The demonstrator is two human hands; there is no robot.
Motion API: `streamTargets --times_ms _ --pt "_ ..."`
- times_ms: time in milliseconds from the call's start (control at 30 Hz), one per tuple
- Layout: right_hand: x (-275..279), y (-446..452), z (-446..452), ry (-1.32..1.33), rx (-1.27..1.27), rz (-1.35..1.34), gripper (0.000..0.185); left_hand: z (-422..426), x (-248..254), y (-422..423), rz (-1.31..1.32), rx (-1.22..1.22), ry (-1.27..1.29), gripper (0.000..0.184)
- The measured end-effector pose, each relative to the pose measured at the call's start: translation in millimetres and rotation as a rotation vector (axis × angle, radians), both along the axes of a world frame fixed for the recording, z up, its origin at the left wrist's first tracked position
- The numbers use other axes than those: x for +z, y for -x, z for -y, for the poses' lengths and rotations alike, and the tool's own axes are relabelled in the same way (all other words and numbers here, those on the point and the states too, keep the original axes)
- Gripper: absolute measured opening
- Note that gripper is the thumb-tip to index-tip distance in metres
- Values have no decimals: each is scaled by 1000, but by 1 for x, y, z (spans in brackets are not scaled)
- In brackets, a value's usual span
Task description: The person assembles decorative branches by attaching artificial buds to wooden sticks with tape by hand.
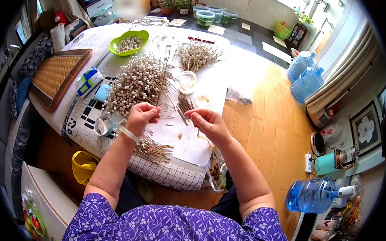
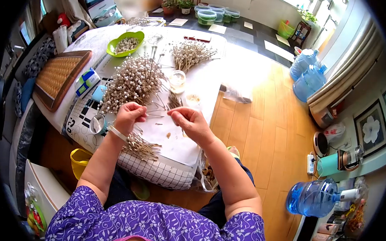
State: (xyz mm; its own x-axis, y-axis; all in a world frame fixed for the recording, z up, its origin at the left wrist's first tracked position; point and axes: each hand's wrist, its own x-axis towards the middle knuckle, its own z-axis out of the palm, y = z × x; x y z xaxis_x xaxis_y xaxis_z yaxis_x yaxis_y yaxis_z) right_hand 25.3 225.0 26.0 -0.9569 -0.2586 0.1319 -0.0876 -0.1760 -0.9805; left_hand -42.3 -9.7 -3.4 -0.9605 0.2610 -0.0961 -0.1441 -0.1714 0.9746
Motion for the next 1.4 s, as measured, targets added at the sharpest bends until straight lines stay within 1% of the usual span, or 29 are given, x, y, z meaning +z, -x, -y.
streamTargets --times_ms 67,200,233,300,367,433,467,533,567,600,633,667,733,767,800,867,933,967,1000,1067,1100,1133,1200,1233,1267,1300,1333,1367,1400 --pt "-11 -2 -6 -65 -4 -23 21 -5 4 21 -10 78 32 10" --pt "-12 -7 -20 -86 18 -11 18 -31 28 91 -20 49 128 11" --pt "-12 -7 -25 -89 22 27 17 -40 28 115 -73 53 88 15" --pt "-11 -9 -33 -108 -26 31 16 -46 3 186 -644 10 307 25" --pt "-9 -8 -39 -94 -84 46 16 -51 -12 224 -1063 -37 662 37" --pt "-10 -7 -45 -101 -137 33 15 -48 -33 240 -1069 -9 810 45" --pt "-11 -4 -48 -109 -167 25 14 -42 -43 244 -1117 -19 853 44" --pt "-19 6 -53 -186 -217 -1 16 -31 -55 235 -1068 -49 800 41" --pt "-25 11 -55 -254 -263 -33 16 -24 -62 225 -986 -51 715 40" --pt "-39 20 -58 -353 -368 -49 16 -26 -41 180 -765 -63 604 35" --pt "-45 28 -62 -534 -493 -88 16 -30 -19 134 -549 -43 482 31" --pt "-47 35 -66 -716 -619 -127 16 -32 12 84 -205 -6 354 26" --pt "-52 49 -74 -730 -677 -141 16 -17 21 34 -223 -2 162 20" --pt "-54 54 -72 -738 -731 -154 16 -10 25 13 -223 74 150 15" --pt "-50 55 -64 -779 -739 -166 16 -2 31 0 -199 96 152 15" --pt "-45 53 -39 -614 -599 -134 15 14 36 -17 -229 226 69 12" --pt "-54 53 -5 -552 -408 -186 13 30 31 -15 -229 262 36 11" --pt "-51 47 10 -742 -359 -188 11 34 25 -11 -252 329 35 11" --pt "-41 40 30 -908 -356 -358 10 40 18 -10 -259 400 39 11" --pt "-49 38 55 -960 -137 -355 12 48 15 -5 -236 439 -22 11" --pt "-47 35 68 -963 26 -298 11 54 11 0 -206 434 -35 11" --pt "-42 31 80 -1013 120 -277 11 57 9 7 -188 423 -57 11" --pt "-46 28 93 -1131 57 -362 12 56 4 17 -231 409 8 11" --pt "-53 32 93 -1124 -45 -384 10 54 2 20 -288 417 78 11" --pt "-60 39 91 -1114 -152 -412 8 55 0 22 -288 427 64 11" --pt "-61 46 87 -1046 -219 -423 6 56 2 24 -312 419 152 10" --pt "-62 53 84 -1112 -274 -429 6 57 4 23 -333 413 244 10" --pt "-64 58 84 -1122 -310 -476 8 58 7 23 -239 416 169 10" --pt "-65 61 85 -1130 -344 -519 10 58 8 23 -233 424 164 10"
